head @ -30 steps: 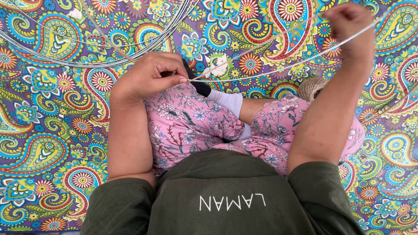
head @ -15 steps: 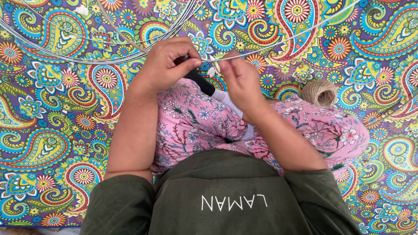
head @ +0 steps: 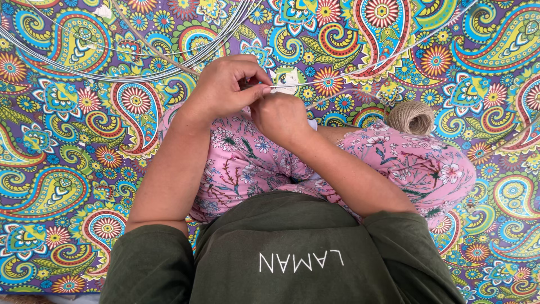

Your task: The person sits cross-legged on a mat and wraps twine tightly around a long white cord, winding the twine by hand along the cord and pulling each wrap snug. They repeatedly rotate the cord and continue binding successive sections along its length.

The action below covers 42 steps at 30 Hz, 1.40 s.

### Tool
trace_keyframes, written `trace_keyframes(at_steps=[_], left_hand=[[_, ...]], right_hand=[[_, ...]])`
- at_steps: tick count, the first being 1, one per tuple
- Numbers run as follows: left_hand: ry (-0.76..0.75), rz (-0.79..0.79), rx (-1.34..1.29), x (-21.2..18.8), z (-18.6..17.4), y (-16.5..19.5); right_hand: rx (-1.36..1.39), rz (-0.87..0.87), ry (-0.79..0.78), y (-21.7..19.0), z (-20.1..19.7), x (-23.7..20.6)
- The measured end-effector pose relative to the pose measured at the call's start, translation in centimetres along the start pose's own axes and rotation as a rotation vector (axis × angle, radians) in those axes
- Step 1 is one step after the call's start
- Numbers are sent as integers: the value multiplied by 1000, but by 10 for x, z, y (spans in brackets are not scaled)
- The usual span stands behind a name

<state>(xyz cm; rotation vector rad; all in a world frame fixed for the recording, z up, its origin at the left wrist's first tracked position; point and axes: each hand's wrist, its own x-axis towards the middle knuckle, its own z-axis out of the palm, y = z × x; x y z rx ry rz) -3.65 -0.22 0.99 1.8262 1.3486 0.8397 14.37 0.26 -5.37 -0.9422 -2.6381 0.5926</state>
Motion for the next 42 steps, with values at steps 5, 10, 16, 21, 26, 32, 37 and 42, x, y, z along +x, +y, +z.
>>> trace_keyframes(at_steps=[5, 10, 16, 21, 26, 32, 37, 42], left_hand=[[71, -56, 63, 4, 0, -1], [62, -237, 65, -2, -23, -5], [-191, -133, 20, -19, -39, -6], [-337, -161, -81, -21, -45, -6], [-219, -143, -276, -20, -40, -5], [-111, -90, -182, -13, -29, -8], [-54, -88, -250, -12, -30, -11], [-33, -120, -243, -12, -28, -14]], right_hand=[[117, -19, -157, 1, -42, 5], [363, -87, -149, 75, -142, -11], [298, 305, 399, 175, -195, -45], [478, 474, 635, 226, -172, -28], [86, 546, -71, 203, -144, -8], [886, -280, -157, 104, -120, 9], [1030, 126, -166, 31, -73, 8], [857, 173, 158, 7, -48, -8]])
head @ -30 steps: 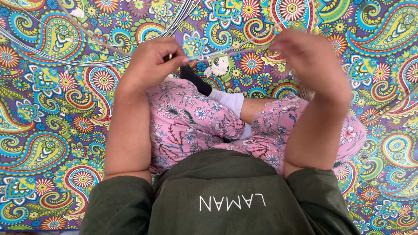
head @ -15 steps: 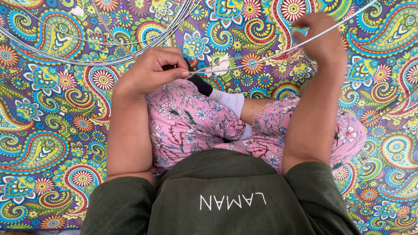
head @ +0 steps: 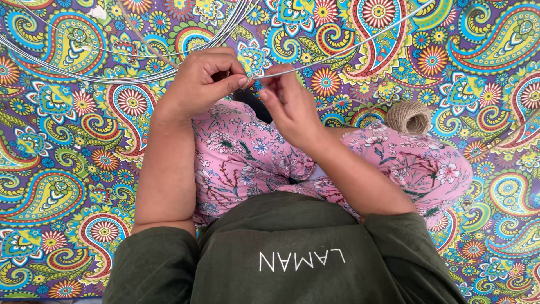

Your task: The person sits cross-legged on a mat and wraps twine tightly around a long white cord, winding the twine by hand along the cord and pulling each wrap snug. They repeatedly rotate the cord and continue binding successive sections along its length.

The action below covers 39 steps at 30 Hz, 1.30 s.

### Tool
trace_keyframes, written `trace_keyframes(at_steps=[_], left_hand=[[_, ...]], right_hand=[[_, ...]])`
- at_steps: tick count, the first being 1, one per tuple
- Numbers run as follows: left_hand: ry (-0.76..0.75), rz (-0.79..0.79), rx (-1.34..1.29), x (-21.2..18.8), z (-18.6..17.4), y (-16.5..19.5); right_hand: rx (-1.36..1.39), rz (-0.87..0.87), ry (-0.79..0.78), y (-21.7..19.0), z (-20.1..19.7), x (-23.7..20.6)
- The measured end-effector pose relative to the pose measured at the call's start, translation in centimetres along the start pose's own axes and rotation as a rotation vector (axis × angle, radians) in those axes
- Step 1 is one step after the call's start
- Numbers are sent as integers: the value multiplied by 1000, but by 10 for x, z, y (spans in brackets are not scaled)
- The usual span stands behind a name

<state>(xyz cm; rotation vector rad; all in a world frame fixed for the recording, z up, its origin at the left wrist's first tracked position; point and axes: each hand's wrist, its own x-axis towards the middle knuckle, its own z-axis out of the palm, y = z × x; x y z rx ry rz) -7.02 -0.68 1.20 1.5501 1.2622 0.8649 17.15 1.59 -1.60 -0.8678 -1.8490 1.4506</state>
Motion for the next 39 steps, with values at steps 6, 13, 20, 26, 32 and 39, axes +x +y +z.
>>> trace_keyframes(at_steps=[6, 13, 20, 26, 32, 39], left_hand=[[-2, 11, -62, 0, 2, -9], [-13, -34, -147, 3, 18, -11], [69, 42, 12, 2, 30, -1], [264, 165, 192, 12, 39, 18], [447, 316, 375, -21, 43, 43], [402, 469, 644, -99, 54, 77]], right_hand=[[-634, -82, -48, 18, 15, 3], [-916, -213, -89, 27, 40, 0], [-895, -200, -246, 9, 35, -5], [-720, -166, -295, 1, -7, -6], [-660, -186, -80, -2, -117, -42], [-548, -131, 258, -23, -242, -133]])
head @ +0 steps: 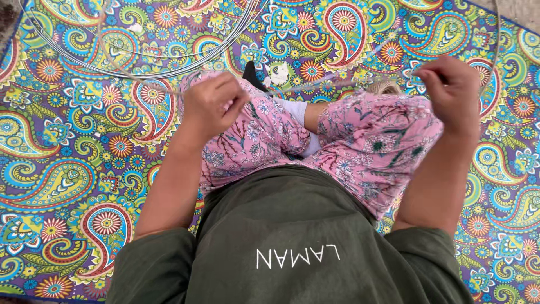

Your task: The person sits cross-legged on a mat and wraps twine tightly around a long white cord, winding the twine by hand along the cord and pulling each wrap snug. They repeatedly rotate the cord and continue binding successive sections along its length.

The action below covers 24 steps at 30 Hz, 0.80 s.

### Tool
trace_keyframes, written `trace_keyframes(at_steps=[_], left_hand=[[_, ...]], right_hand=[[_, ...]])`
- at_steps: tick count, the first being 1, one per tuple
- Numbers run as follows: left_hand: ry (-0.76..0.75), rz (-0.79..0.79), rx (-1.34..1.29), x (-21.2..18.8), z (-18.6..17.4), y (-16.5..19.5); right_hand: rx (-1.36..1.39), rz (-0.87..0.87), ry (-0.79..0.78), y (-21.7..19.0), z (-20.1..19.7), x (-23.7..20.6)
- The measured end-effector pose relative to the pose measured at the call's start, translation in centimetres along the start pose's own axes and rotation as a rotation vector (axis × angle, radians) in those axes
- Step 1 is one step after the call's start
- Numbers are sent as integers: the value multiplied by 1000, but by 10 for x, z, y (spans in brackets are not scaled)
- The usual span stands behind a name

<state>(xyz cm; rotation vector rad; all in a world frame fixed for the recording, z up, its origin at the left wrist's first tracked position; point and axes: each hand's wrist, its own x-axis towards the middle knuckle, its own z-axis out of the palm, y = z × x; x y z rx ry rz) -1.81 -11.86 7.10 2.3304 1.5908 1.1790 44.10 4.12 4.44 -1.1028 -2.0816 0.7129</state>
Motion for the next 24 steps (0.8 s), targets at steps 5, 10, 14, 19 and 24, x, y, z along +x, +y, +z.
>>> trace_keyframes(at_steps=[5, 10, 14, 19, 24], left_hand=[[-66, 65, 19, -27, -23, 27], [-92, 89, -3, -41, -33, 39], [-86, 151, -47, -37, -34, 43], [-111, 144, -146, -24, -28, 46], [-93, 143, -137, -21, -20, 46]], right_hand=[[-38, -105, -3, -12, -34, -28], [129, -98, 44, -28, -33, -34], [446, -41, 144, -33, -19, -30], [654, 81, 167, -37, 5, -15], [824, 309, 237, -37, 43, -5]])
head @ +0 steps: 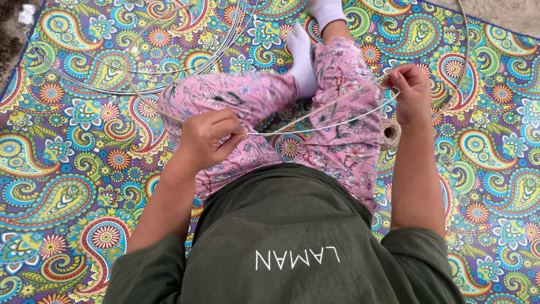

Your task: The person sits cross-legged on a mat and wraps twine tightly around a long white cord, winding the twine by hand along the cord and pulling each wrap snug. They repeatedly rotate the cord and continue binding successive sections along its length.

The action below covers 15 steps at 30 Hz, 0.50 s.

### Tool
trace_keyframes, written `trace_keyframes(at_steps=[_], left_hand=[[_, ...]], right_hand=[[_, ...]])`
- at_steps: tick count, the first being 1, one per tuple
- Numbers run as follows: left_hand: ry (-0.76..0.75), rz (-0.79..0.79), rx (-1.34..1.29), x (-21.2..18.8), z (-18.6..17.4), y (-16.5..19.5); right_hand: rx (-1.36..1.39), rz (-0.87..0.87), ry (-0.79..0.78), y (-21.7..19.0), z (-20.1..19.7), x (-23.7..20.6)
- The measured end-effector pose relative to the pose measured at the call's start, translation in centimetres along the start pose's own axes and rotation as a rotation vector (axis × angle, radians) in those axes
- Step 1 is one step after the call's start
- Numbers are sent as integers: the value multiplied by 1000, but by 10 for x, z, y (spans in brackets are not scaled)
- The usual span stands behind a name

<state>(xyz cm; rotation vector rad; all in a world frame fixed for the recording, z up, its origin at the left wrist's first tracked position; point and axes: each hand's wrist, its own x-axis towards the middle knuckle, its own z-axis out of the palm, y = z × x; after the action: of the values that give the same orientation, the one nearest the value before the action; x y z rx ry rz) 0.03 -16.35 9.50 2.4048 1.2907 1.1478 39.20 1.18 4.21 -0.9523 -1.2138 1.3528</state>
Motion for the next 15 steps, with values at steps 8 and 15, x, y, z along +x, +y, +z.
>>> trace_keyframes(at_steps=[8, 15], left_hand=[[48, -96, -216, -3, 21, -12], [76, -134, -210, 2, 35, -16]], right_hand=[[-421, 294, -404, 38, 28, 19], [-1171, -180, -70, 63, 61, 92]])
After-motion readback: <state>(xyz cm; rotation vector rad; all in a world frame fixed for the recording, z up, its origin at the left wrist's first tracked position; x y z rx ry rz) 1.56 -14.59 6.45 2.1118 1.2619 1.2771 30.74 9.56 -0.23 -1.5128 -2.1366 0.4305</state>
